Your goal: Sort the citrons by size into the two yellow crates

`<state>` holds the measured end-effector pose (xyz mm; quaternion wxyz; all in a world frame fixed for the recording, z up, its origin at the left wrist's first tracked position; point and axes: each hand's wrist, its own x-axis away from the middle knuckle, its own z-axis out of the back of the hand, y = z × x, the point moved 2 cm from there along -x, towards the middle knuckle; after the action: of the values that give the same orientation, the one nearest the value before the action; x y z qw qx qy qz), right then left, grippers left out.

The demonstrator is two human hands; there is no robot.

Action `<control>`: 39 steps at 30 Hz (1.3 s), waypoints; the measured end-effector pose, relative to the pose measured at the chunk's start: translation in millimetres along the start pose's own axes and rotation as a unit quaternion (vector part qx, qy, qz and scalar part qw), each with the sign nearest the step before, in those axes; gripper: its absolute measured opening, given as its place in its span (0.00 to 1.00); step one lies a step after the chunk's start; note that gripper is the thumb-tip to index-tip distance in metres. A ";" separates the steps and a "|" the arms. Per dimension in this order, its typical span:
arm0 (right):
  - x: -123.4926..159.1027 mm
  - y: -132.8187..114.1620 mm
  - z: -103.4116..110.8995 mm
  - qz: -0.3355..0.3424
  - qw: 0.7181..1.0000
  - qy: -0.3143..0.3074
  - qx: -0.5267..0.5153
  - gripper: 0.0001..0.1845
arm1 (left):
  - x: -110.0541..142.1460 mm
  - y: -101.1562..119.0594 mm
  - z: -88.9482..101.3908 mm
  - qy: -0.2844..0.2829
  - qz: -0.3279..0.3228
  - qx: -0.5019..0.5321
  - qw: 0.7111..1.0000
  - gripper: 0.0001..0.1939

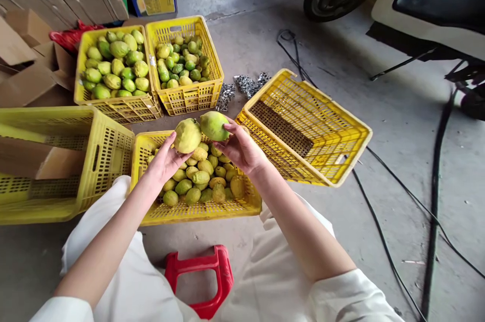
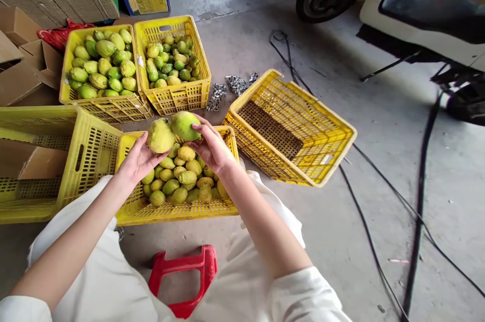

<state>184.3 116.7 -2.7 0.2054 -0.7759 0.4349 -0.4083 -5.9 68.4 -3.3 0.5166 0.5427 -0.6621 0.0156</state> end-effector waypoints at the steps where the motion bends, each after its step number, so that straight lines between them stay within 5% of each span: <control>1: -0.3 0.0 0.8 -0.001 1.000 0.008 -0.008 0.18 | 0.1 0.6 -1.1 -0.003 -0.005 0.005 1.000 0.18; 7: -0.6 -2.5 5.5 -0.001 0.998 0.022 -0.061 0.18 | -2.9 0.6 -0.4 -0.018 -0.018 0.032 0.999 0.13; 10: 1.6 -4.1 4.8 -0.012 0.996 0.012 -0.090 0.21 | -7.3 1.1 5.1 -0.024 -0.020 0.044 0.999 0.19; 16: -0.1 -3.0 7.1 -0.011 0.990 0.060 -0.123 0.17 | -14.9 11.5 17.1 -0.015 -0.095 0.089 0.991 0.14; 28: 3.3 -10.0 6.9 -0.050 0.997 0.024 -0.059 0.13 | 1.1 13.1 10.5 0.009 -0.055 0.101 0.993 0.15; 39: 12.3 -8.7 -4.7 -0.065 0.997 0.024 -0.043 0.08 | -4.0 6.0 22.5 0.004 -0.096 0.055 0.994 0.16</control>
<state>188.5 111.3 11.5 0.1342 -0.8009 0.4052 -0.4199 -25.8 60.6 -13.4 0.4874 0.6315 -0.6031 0.0044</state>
